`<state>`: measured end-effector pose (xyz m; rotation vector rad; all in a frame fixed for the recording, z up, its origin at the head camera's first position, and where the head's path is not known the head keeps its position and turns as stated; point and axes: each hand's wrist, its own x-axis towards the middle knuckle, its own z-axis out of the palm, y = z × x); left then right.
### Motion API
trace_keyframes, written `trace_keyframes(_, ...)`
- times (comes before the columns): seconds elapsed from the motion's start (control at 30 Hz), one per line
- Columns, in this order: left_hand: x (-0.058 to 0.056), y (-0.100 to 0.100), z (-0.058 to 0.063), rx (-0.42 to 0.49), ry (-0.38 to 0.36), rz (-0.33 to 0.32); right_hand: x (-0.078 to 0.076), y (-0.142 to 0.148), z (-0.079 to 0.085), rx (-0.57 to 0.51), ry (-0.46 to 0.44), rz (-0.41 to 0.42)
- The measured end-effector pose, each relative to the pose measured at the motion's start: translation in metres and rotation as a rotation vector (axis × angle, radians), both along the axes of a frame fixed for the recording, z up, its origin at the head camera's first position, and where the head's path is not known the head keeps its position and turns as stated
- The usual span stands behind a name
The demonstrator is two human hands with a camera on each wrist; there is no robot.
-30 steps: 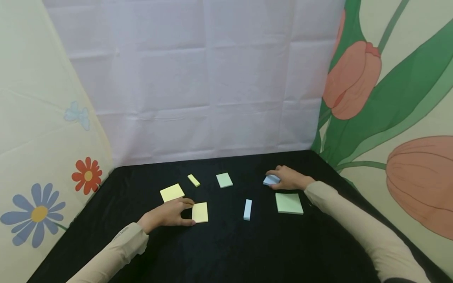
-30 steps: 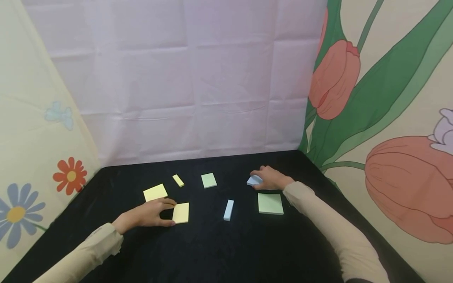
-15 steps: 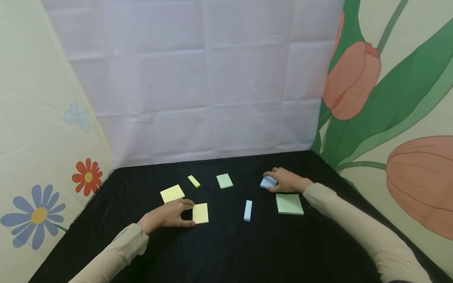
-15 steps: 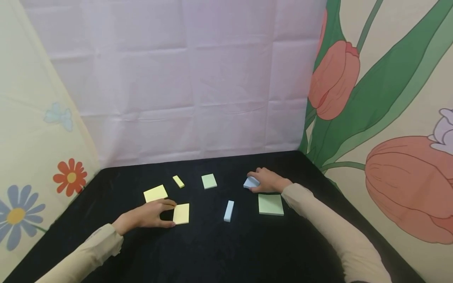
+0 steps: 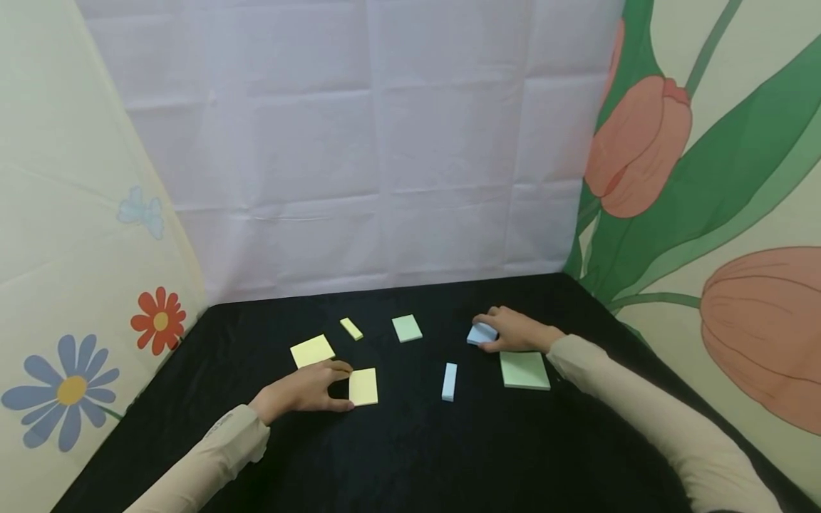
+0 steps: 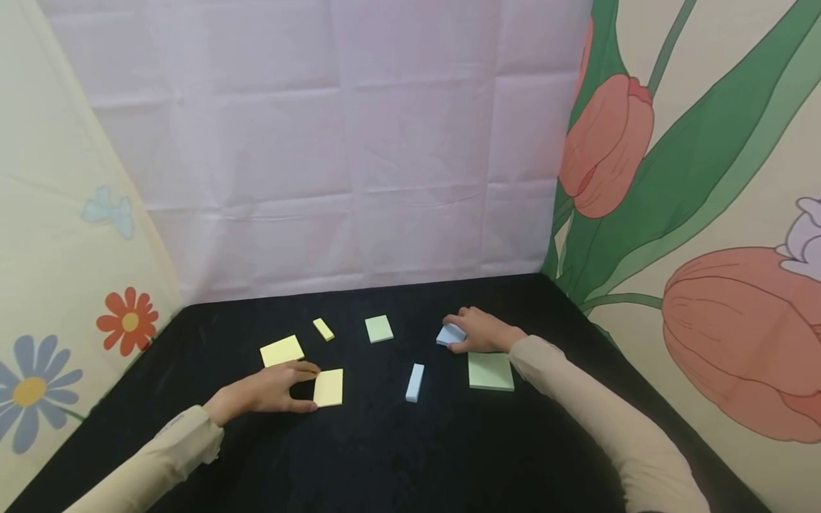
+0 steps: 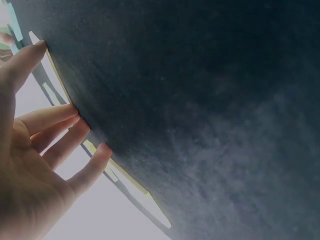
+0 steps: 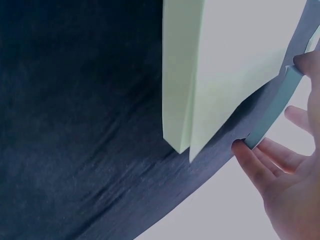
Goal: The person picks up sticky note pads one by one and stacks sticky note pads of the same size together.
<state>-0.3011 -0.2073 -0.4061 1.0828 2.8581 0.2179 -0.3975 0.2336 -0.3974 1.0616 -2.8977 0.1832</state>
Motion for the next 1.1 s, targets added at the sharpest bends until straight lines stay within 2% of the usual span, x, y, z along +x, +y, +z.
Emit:
trace_keyframes(0.5,0.0,-0.001,0.0,0.0,0.012,-0.01,0.006,-0.009,-0.002,0.009,0.001,0.023)
trace_keyframes(0.8,-0.002,-0.001,-0.003,-0.008,-0.018,0.018,0.01,-0.014,-0.002,0.011,-0.002,0.032)
trace_keyframes(1.1,0.0,0.0,-0.002,-0.011,-0.012,0.019,0.01,-0.016,-0.002,0.02,0.012,0.041)
